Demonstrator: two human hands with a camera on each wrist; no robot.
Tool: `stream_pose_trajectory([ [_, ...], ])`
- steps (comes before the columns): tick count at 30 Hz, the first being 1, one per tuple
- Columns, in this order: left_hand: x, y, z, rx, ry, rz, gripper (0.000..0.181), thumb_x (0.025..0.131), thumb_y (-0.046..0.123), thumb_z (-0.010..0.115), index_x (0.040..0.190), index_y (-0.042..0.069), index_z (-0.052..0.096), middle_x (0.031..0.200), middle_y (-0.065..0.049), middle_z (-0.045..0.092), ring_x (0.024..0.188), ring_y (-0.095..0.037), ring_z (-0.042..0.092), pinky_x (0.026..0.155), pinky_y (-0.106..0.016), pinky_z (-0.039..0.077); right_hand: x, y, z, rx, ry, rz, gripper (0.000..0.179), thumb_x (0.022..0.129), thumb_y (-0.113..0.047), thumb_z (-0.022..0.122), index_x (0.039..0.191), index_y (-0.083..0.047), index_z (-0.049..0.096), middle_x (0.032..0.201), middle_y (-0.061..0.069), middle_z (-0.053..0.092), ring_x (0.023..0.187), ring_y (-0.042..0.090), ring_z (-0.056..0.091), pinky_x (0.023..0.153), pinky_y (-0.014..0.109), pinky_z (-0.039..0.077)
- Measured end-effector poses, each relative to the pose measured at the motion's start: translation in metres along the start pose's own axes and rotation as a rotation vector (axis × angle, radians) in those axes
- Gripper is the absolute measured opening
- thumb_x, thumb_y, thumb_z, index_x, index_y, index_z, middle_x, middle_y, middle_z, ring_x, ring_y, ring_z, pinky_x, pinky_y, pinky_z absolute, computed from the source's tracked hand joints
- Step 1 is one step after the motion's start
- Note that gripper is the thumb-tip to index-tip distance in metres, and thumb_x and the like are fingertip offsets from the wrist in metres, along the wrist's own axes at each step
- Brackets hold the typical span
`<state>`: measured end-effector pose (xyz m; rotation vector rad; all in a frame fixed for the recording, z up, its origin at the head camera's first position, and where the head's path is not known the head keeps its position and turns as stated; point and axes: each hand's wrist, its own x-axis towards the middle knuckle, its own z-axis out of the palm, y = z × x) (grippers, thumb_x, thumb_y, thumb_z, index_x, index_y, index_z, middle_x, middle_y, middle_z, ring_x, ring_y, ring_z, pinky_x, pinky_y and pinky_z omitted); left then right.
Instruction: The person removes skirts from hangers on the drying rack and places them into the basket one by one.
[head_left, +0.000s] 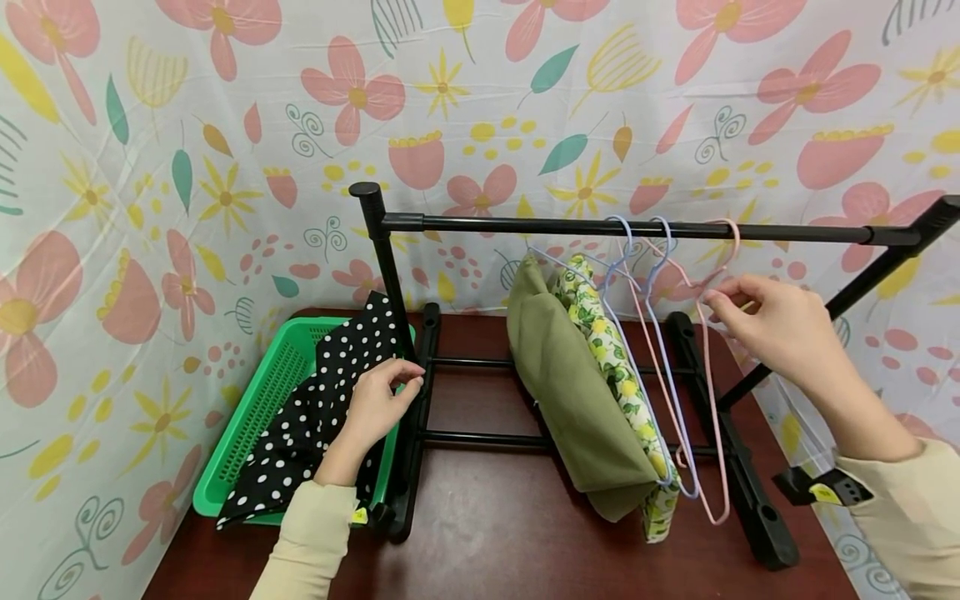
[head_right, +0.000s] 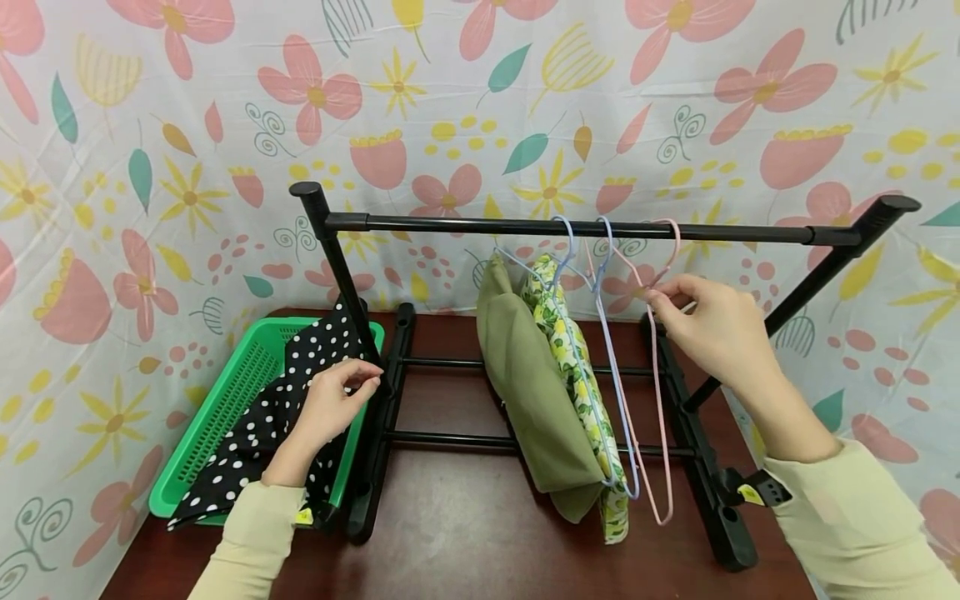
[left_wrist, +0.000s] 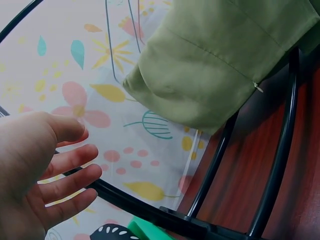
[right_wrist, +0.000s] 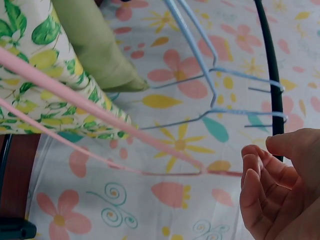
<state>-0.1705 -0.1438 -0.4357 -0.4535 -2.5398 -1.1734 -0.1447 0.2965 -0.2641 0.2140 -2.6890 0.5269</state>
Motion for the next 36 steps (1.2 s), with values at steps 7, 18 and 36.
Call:
stream_pose_trajectory([
  [7, 0.001, 0.001, 0.004, 0.0, -0.015, -0.02, 0.007, 0.085, 0.014, 0.066, 0.089, 0.018, 0.069, 0.086, 0.005, 0.065, 0.075, -0.007, 0.06, 0.069, -0.032, 0.051, 0.001, -0.019, 0.006, 0.029, -0.02, -0.038, 0.022, 0.091, -0.028, 0.057, 0.093, -0.011, 0.069, 0.061, 0.002, 0.065, 0.045, -0.002, 0.051, 0.039, 0.025, 0.033],
  [18, 0.0, -0.002, 0.01, 0.002, -0.023, -0.035, 0.008, 0.084, 0.013, 0.065, 0.087, 0.02, 0.069, 0.087, 0.007, 0.063, 0.077, -0.006, 0.059, 0.071, -0.032, 0.052, 0.01, -0.039, 0.018, 0.023, -0.038, -0.17, 0.021, 0.091, -0.02, 0.058, 0.106, -0.009, 0.069, 0.065, 0.003, 0.068, 0.048, 0.002, 0.056, 0.038, 0.023, 0.036],
  [36, -0.001, -0.008, 0.022, -0.016, -0.053, -0.057, 0.014, 0.085, 0.014, 0.065, 0.096, 0.02, 0.07, 0.093, 0.004, 0.066, 0.081, -0.014, 0.061, 0.074, -0.036, 0.052, 0.026, -0.064, 0.034, 0.001, -0.168, -0.173, 0.032, 0.092, -0.025, 0.056, 0.117, -0.006, 0.062, 0.089, 0.016, 0.069, 0.055, 0.019, 0.061, 0.041, 0.028, 0.036],
])
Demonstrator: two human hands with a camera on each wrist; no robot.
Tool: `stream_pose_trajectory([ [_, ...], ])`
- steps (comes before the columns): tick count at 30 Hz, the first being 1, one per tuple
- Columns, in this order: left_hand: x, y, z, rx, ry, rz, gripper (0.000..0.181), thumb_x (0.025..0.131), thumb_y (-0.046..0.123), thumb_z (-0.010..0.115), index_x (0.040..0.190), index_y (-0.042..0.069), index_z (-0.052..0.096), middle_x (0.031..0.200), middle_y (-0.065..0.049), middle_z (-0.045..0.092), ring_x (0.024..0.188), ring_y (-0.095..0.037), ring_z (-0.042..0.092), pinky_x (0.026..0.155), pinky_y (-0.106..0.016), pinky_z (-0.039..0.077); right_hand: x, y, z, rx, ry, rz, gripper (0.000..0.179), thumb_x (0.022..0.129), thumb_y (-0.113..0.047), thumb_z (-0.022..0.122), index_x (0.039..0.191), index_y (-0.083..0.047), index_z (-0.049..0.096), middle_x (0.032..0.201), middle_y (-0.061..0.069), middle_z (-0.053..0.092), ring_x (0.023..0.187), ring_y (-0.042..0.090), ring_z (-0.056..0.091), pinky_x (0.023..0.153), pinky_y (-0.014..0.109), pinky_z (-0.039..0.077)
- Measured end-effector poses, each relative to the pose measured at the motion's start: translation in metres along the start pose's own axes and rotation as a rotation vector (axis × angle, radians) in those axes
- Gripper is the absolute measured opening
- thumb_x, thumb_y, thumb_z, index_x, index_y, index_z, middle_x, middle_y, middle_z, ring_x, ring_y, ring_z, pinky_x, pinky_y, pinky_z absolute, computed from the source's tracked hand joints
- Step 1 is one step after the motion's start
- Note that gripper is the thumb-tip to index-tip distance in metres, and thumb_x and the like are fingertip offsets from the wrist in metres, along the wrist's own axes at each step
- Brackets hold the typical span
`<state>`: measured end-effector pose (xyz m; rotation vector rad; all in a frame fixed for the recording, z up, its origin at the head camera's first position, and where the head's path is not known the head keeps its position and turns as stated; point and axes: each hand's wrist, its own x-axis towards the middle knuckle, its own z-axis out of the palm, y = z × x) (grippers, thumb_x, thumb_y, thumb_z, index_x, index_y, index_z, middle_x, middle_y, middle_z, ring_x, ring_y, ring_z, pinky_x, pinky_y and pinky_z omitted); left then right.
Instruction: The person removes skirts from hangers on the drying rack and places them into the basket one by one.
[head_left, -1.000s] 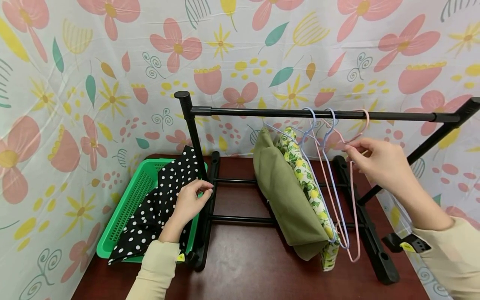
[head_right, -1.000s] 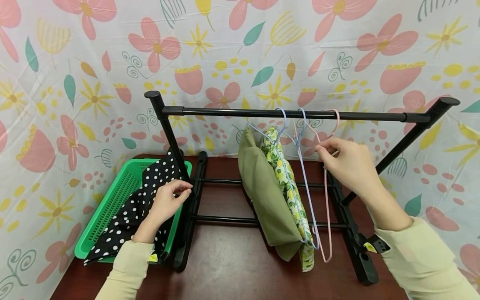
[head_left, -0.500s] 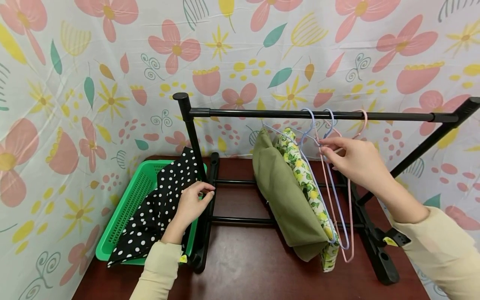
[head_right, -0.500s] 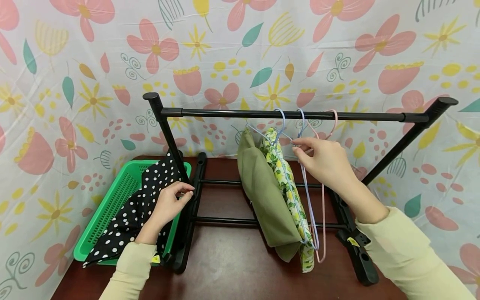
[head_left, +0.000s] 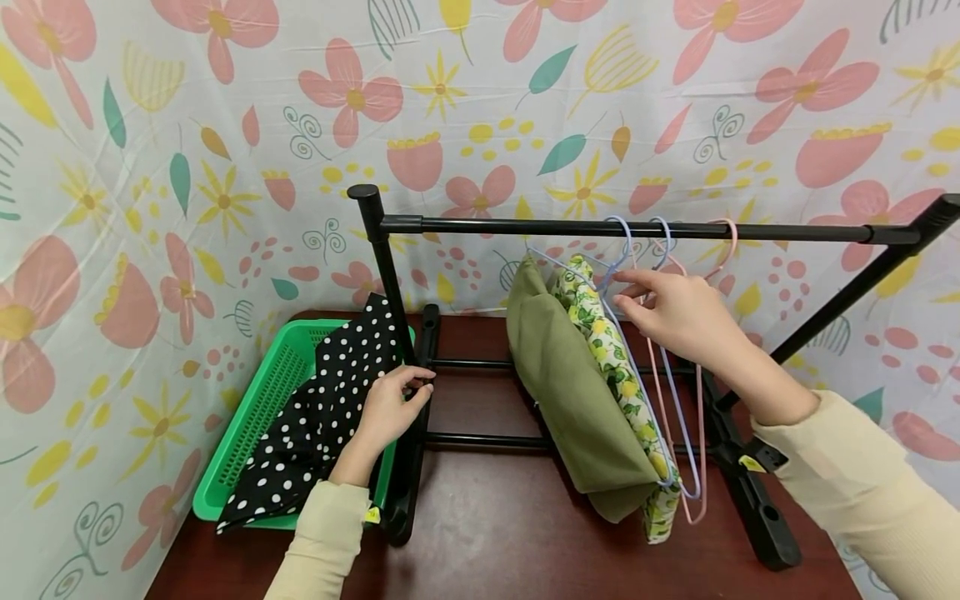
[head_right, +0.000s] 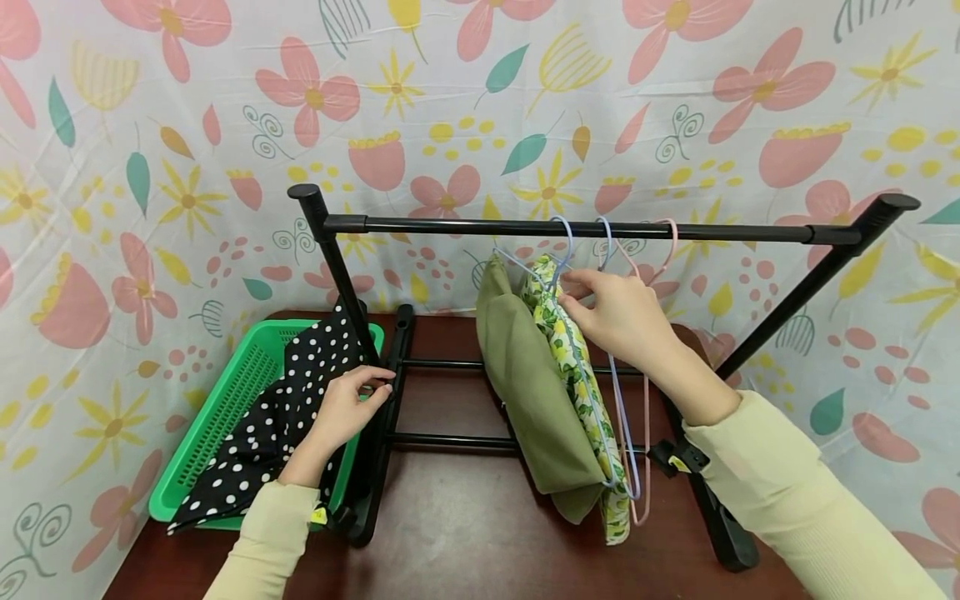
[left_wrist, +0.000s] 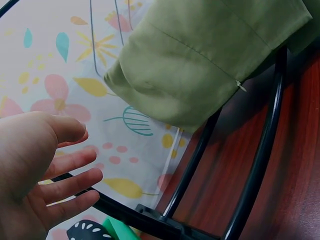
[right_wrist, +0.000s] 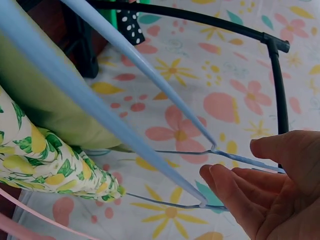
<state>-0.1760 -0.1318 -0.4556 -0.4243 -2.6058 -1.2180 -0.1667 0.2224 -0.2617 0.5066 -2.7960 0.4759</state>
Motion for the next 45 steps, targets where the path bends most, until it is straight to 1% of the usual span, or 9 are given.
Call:
stream_pose_trajectory([
  [5, -0.001, 0.003, 0.002, 0.016, -0.008, 0.013, 0.014, 0.085, 0.014, 0.065, 0.097, 0.02, 0.07, 0.093, 0.002, 0.066, 0.08, -0.013, 0.062, 0.071, -0.032, 0.052, 0.006, -0.002, 0.003, -0.009, -0.02, -0.004, 0.031, 0.092, -0.023, 0.056, 0.114, -0.004, 0.063, 0.089, 0.017, 0.07, 0.043, 0.012, 0.053, 0.04, 0.029, 0.036],
  [16, 0.003, 0.001, 0.01, 0.006, -0.014, 0.033, 0.013, 0.085, 0.012, 0.065, 0.095, 0.018, 0.07, 0.091, 0.002, 0.065, 0.077, -0.01, 0.06, 0.069, -0.033, 0.052, 0.015, -0.004, 0.01, -0.016, -0.082, 0.034, 0.034, 0.091, -0.025, 0.056, 0.11, 0.003, 0.06, 0.089, 0.019, 0.069, 0.052, 0.019, 0.061, 0.049, 0.036, 0.047],
  [20, 0.003, 0.001, 0.013, 0.01, -0.019, 0.024, 0.012, 0.085, 0.014, 0.064, 0.094, 0.02, 0.07, 0.09, 0.006, 0.065, 0.077, -0.007, 0.059, 0.068, -0.03, 0.052, 0.019, -0.003, 0.011, -0.022, -0.09, 0.02, 0.031, 0.091, -0.023, 0.056, 0.106, 0.003, 0.061, 0.082, 0.016, 0.07, 0.048, 0.013, 0.06, 0.052, 0.037, 0.049],
  [26, 0.005, 0.002, 0.018, 0.005, -0.023, 0.024, 0.01, 0.085, 0.017, 0.065, 0.093, 0.022, 0.069, 0.089, 0.008, 0.064, 0.074, -0.005, 0.058, 0.063, -0.023, 0.049, 0.023, -0.004, 0.013, -0.012, -0.153, 0.067, 0.032, 0.091, -0.025, 0.055, 0.104, 0.004, 0.061, 0.076, 0.014, 0.07, 0.041, 0.008, 0.055, 0.047, 0.032, 0.045],
  [31, 0.009, 0.005, 0.023, -0.001, -0.014, 0.041, 0.01, 0.084, 0.015, 0.065, 0.091, 0.021, 0.07, 0.086, 0.008, 0.064, 0.07, -0.004, 0.056, 0.061, -0.022, 0.046, 0.026, -0.004, 0.018, -0.021, -0.135, 0.078, 0.028, 0.09, -0.026, 0.056, 0.076, -0.002, 0.059, 0.066, 0.012, 0.067, 0.041, 0.012, 0.052, 0.042, 0.029, 0.038],
  [35, 0.01, 0.006, 0.026, 0.008, -0.017, 0.035, 0.009, 0.084, 0.016, 0.065, 0.09, 0.022, 0.069, 0.086, 0.009, 0.063, 0.068, -0.003, 0.054, 0.061, -0.022, 0.046, 0.027, -0.006, 0.022, -0.038, -0.114, 0.094, 0.035, 0.088, -0.025, 0.057, 0.059, -0.008, 0.051, 0.055, 0.006, 0.061, 0.04, 0.015, 0.046, 0.04, 0.027, 0.033],
  [38, 0.011, 0.006, 0.028, 0.016, -0.022, 0.03, 0.009, 0.084, 0.017, 0.065, 0.09, 0.022, 0.07, 0.088, 0.01, 0.063, 0.067, -0.002, 0.053, 0.06, -0.021, 0.045, 0.029, -0.007, 0.024, -0.029, -0.104, 0.096, 0.029, 0.089, -0.025, 0.057, 0.068, -0.005, 0.06, 0.056, 0.007, 0.062, 0.039, 0.015, 0.046, 0.039, 0.028, 0.032],
  [42, 0.012, 0.006, 0.031, 0.023, -0.022, 0.043, 0.009, 0.084, 0.016, 0.065, 0.091, 0.021, 0.069, 0.09, 0.009, 0.064, 0.065, -0.003, 0.052, 0.058, -0.022, 0.045, 0.031, -0.008, 0.026, -0.008, -0.074, 0.09, 0.024, 0.089, -0.023, 0.057, 0.093, -0.002, 0.067, 0.069, 0.012, 0.068, 0.042, 0.017, 0.05, 0.039, 0.03, 0.036],
  [45, 0.012, 0.006, 0.033, 0.007, -0.03, 0.045, 0.009, 0.085, 0.015, 0.065, 0.091, 0.019, 0.069, 0.09, 0.008, 0.065, 0.067, -0.004, 0.055, 0.06, -0.024, 0.048, 0.032, -0.008, 0.028, -0.009, -0.047, 0.093, 0.021, 0.089, -0.021, 0.058, 0.094, -0.003, 0.067, 0.073, 0.014, 0.068, 0.043, 0.018, 0.05, 0.038, 0.03, 0.036],
])
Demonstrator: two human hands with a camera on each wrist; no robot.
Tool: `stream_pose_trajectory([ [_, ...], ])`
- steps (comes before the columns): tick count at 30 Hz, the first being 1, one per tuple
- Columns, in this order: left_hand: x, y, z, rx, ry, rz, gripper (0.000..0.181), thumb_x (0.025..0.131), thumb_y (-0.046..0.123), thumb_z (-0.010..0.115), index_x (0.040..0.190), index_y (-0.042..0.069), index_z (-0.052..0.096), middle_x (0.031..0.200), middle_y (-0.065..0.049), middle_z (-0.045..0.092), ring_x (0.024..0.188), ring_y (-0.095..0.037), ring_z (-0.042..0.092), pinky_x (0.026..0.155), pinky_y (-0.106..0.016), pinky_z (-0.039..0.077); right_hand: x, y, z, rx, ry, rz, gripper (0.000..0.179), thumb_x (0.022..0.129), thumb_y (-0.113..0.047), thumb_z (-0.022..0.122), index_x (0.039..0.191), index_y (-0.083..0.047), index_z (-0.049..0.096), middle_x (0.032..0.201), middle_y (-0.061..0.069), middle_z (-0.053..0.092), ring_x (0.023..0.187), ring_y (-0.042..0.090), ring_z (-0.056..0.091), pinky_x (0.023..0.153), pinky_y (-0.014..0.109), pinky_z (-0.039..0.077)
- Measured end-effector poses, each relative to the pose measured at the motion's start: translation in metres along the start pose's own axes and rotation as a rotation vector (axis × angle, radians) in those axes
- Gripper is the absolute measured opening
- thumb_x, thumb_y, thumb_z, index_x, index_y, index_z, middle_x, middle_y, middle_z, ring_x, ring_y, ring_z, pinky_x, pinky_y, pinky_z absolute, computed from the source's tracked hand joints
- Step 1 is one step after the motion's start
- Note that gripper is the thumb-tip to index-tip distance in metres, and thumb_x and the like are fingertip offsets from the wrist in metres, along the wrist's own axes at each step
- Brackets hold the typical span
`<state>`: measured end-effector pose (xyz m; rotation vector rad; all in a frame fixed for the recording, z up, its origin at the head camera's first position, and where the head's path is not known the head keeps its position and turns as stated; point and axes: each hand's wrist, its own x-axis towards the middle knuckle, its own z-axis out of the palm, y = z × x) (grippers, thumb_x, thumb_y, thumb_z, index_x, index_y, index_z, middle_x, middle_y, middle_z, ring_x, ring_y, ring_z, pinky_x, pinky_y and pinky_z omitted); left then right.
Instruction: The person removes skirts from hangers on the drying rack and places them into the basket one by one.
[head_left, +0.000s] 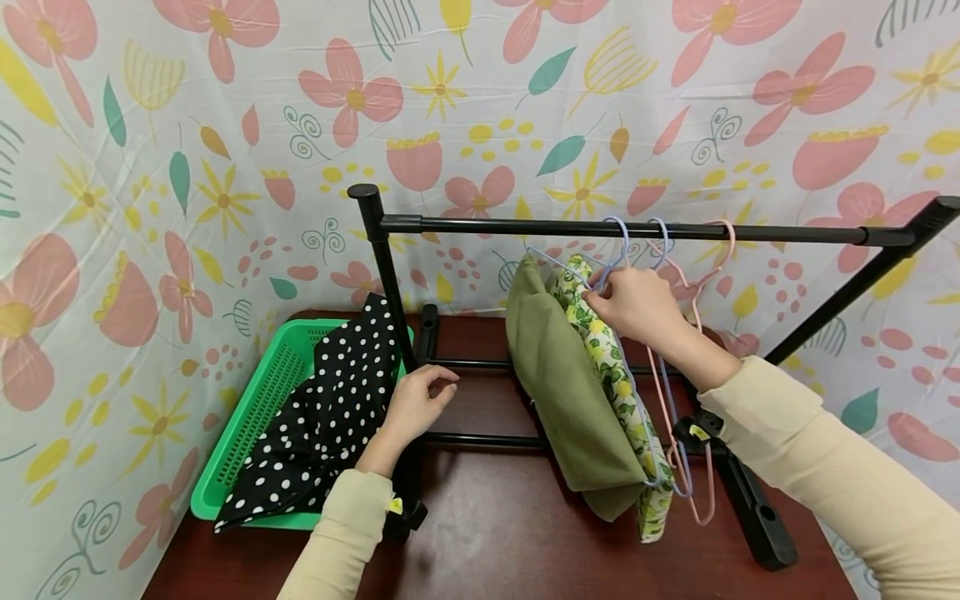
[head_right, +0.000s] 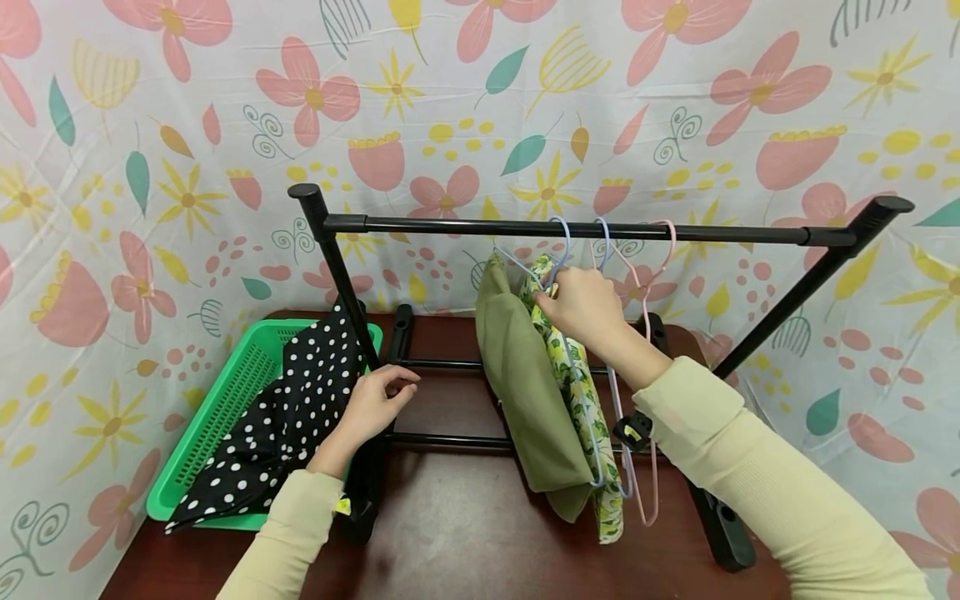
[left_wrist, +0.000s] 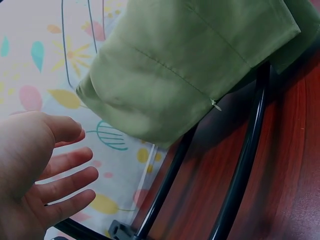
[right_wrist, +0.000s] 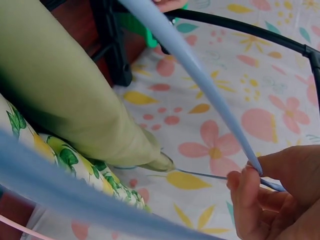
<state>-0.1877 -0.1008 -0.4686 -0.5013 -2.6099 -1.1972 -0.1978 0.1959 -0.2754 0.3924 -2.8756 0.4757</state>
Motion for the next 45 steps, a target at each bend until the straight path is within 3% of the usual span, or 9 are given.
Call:
stream_pose_trajectory([
  [8, 0.0, 0.003, 0.004, -0.017, -0.015, -0.021, 0.008, 0.086, 0.016, 0.064, 0.09, 0.021, 0.069, 0.093, 0.007, 0.065, 0.072, -0.004, 0.061, 0.064, -0.021, 0.051, 0.002, -0.001, 0.005, -0.002, 0.052, 0.02, 0.019, 0.088, -0.02, 0.058, 0.09, -0.004, 0.069, 0.07, 0.013, 0.066, 0.041, 0.018, 0.049, 0.036, 0.029, 0.034],
  [15, 0.0, 0.006, 0.007, -0.049, -0.012, -0.025, 0.009, 0.085, 0.014, 0.064, 0.089, 0.021, 0.068, 0.094, 0.006, 0.065, 0.074, -0.008, 0.063, 0.067, -0.03, 0.054, 0.004, -0.003, 0.008, -0.009, 0.055, 0.025, 0.021, 0.087, -0.02, 0.058, 0.088, -0.004, 0.072, 0.063, 0.01, 0.065, 0.039, 0.017, 0.046, 0.034, 0.027, 0.032],
  [20, 0.0, 0.006, 0.008, -0.041, -0.011, -0.03, 0.009, 0.085, 0.014, 0.065, 0.088, 0.022, 0.068, 0.092, 0.007, 0.065, 0.075, -0.006, 0.062, 0.067, -0.022, 0.052, 0.004, -0.005, 0.008, -0.012, 0.048, 0.025, 0.023, 0.086, -0.02, 0.057, 0.082, -0.003, 0.072, 0.058, 0.009, 0.063, 0.038, 0.017, 0.045, 0.034, 0.027, 0.03],
  [34, -0.002, 0.002, 0.015, -0.029, -0.035, -0.057, 0.008, 0.087, 0.018, 0.063, 0.092, 0.02, 0.069, 0.092, 0.007, 0.064, 0.076, -0.008, 0.063, 0.068, -0.023, 0.052, 0.005, -0.014, 0.005, 0.004, 0.102, -0.042, 0.025, 0.087, -0.018, 0.059, 0.069, -0.005, 0.07, 0.051, 0.007, 0.058, 0.036, 0.014, 0.04, 0.036, 0.027, 0.028],
  [38, -0.002, 0.002, 0.017, -0.048, -0.047, -0.064, 0.009, 0.087, 0.017, 0.063, 0.093, 0.02, 0.068, 0.094, 0.006, 0.063, 0.079, -0.009, 0.062, 0.07, -0.024, 0.052, 0.007, -0.016, 0.002, -0.006, 0.122, -0.055, 0.023, 0.087, -0.018, 0.057, 0.072, -0.005, 0.07, 0.051, 0.006, 0.057, 0.037, 0.015, 0.039, 0.036, 0.027, 0.028],
  [45, 0.0, 0.0, 0.023, -0.063, -0.017, -0.049, 0.01, 0.085, 0.016, 0.064, 0.095, 0.017, 0.068, 0.099, 0.004, 0.063, 0.086, -0.008, 0.062, 0.072, -0.024, 0.051, 0.011, -0.023, -0.003, -0.002, 0.133, -0.07, 0.024, 0.088, -0.017, 0.054, 0.072, -0.007, 0.069, 0.046, 0.003, 0.052, 0.037, 0.015, 0.037, 0.038, 0.027, 0.026],
])
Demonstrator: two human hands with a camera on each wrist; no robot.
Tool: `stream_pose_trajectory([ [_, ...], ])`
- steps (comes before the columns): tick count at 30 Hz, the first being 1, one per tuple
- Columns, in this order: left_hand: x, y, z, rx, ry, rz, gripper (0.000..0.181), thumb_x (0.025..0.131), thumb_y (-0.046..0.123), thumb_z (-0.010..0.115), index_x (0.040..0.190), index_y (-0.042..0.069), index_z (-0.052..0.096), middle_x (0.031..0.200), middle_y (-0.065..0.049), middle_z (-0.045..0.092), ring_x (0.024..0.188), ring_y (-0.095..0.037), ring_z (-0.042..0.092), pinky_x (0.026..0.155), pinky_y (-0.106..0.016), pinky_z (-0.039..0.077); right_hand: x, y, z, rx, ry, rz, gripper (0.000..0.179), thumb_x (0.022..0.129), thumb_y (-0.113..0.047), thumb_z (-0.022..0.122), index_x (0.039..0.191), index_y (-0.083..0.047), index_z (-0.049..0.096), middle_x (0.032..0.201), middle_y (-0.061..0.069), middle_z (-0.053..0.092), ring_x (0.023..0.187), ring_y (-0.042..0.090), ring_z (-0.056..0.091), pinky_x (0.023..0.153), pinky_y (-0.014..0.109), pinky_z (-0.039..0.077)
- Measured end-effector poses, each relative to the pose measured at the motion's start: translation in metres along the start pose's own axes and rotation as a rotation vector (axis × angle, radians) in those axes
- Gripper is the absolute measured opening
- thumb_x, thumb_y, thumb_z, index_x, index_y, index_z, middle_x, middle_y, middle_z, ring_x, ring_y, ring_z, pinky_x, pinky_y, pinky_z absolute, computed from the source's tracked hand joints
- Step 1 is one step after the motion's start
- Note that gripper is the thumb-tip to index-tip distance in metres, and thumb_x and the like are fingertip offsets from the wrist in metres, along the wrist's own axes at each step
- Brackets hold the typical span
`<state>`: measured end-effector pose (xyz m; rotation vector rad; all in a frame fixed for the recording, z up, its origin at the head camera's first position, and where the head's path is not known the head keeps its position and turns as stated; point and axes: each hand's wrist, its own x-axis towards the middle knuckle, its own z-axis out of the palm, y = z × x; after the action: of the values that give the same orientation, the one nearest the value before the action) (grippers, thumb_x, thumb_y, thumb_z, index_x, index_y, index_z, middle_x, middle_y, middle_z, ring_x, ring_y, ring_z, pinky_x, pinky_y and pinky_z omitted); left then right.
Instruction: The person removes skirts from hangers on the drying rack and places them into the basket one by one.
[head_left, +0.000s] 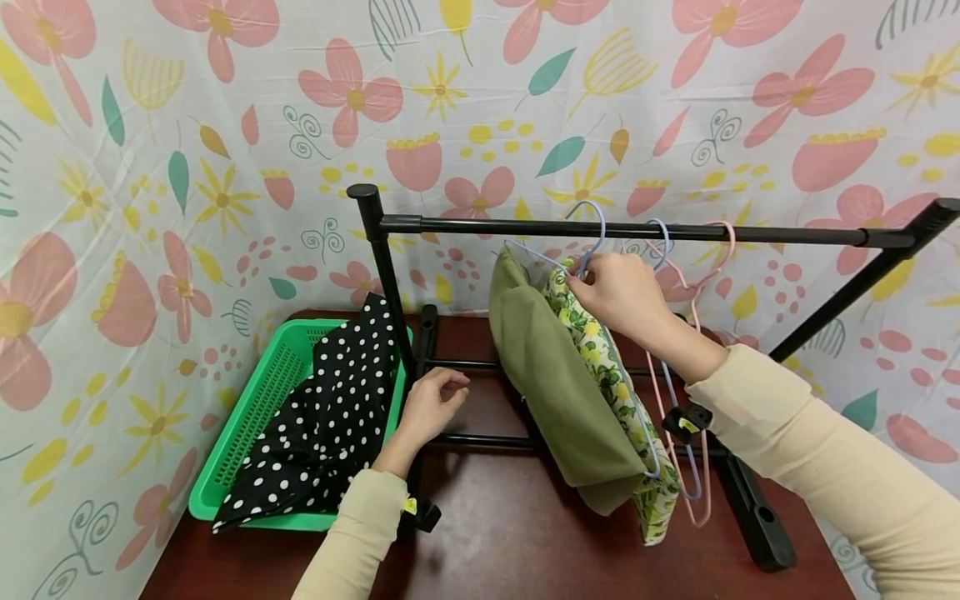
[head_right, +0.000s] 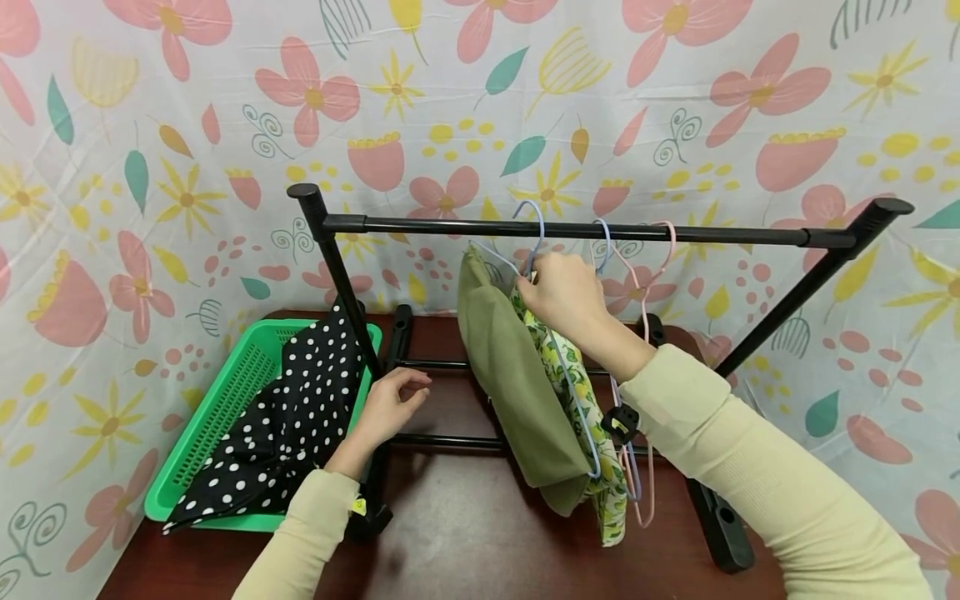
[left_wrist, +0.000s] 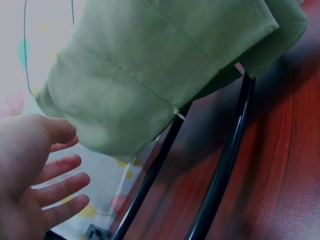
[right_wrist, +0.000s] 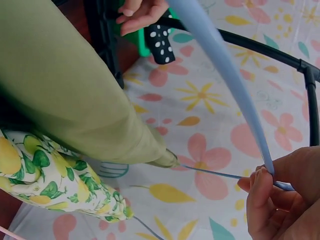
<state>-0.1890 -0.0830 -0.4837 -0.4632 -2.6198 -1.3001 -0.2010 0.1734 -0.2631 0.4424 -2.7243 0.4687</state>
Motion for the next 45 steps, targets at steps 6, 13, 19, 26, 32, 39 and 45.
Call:
stream_pose_trajectory([
  [6, 0.0, -0.003, 0.005, -0.018, -0.002, -0.03, 0.014, 0.085, 0.016, 0.065, 0.099, 0.017, 0.067, 0.099, 0.002, 0.062, 0.087, -0.012, 0.062, 0.073, -0.027, 0.052, 0.001, -0.004, -0.002, 0.011, 0.012, -0.014, 0.028, 0.089, -0.017, 0.053, 0.064, -0.007, 0.064, 0.042, 0.001, 0.045, 0.035, 0.014, 0.033, 0.038, 0.026, 0.024],
  [13, -0.004, -0.008, 0.017, -0.102, 0.041, -0.109, 0.017, 0.086, 0.018, 0.064, 0.104, 0.017, 0.067, 0.103, -0.001, 0.063, 0.092, -0.016, 0.062, 0.076, -0.03, 0.052, 0.002, -0.01, 0.0, 0.015, -0.009, -0.012, 0.023, 0.088, -0.018, 0.056, 0.078, -0.005, 0.071, 0.054, 0.007, 0.061, 0.036, 0.015, 0.041, 0.036, 0.026, 0.028],
  [19, -0.005, -0.01, 0.029, -0.196, 0.079, -0.209, 0.025, 0.087, 0.021, 0.063, 0.112, 0.017, 0.064, 0.11, -0.006, 0.064, 0.079, -0.018, 0.061, 0.067, -0.028, 0.05, 0.0, -0.016, -0.001, -0.003, 0.014, -0.042, 0.025, 0.087, -0.019, 0.059, 0.068, -0.005, 0.068, 0.05, 0.006, 0.056, 0.035, 0.014, 0.037, 0.036, 0.026, 0.027],
  [26, -0.007, -0.012, 0.042, -0.462, 0.03, -0.386, 0.045, 0.09, 0.03, 0.06, 0.131, 0.013, 0.049, 0.13, -0.011, 0.053, 0.111, -0.024, 0.056, 0.089, -0.038, 0.048, -0.003, -0.024, -0.004, 0.015, 0.052, -0.082, 0.018, 0.086, -0.018, 0.059, 0.084, -0.005, 0.073, 0.055, 0.006, 0.06, 0.036, 0.014, 0.035, 0.037, 0.027, 0.027],
  [32, -0.007, -0.014, 0.052, -0.736, -0.017, -0.532, 0.065, 0.091, 0.038, 0.056, 0.142, 0.008, 0.031, 0.139, -0.016, 0.043, 0.12, -0.032, 0.048, 0.097, -0.049, 0.04, -0.002, -0.032, -0.008, 0.01, 0.081, -0.103, 0.023, 0.085, -0.019, 0.061, 0.067, -0.006, 0.066, 0.054, 0.006, 0.056, 0.039, 0.015, 0.038, 0.04, 0.028, 0.028],
  [39, -0.006, -0.01, 0.064, -0.979, -0.045, -0.634, 0.067, 0.093, 0.039, 0.051, 0.144, 0.005, 0.024, 0.144, -0.021, 0.03, 0.126, -0.037, 0.041, 0.101, -0.046, 0.038, -0.001, -0.041, -0.009, 0.053, 0.065, -0.112, 0.017, 0.087, -0.018, 0.061, 0.085, -0.006, 0.073, 0.063, 0.007, 0.064, 0.038, 0.014, 0.039, 0.038, 0.026, 0.026],
  [45, -0.006, -0.005, 0.072, -1.018, -0.062, -0.652, 0.072, 0.091, 0.046, 0.053, 0.142, 0.003, 0.026, 0.141, -0.022, 0.033, 0.123, -0.037, 0.044, 0.099, -0.045, 0.04, -0.001, -0.049, -0.009, 0.045, 0.071, -0.107, 0.022, 0.086, -0.018, 0.062, 0.066, -0.009, 0.068, 0.058, 0.006, 0.061, 0.037, 0.014, 0.034, 0.038, 0.025, 0.022],
])
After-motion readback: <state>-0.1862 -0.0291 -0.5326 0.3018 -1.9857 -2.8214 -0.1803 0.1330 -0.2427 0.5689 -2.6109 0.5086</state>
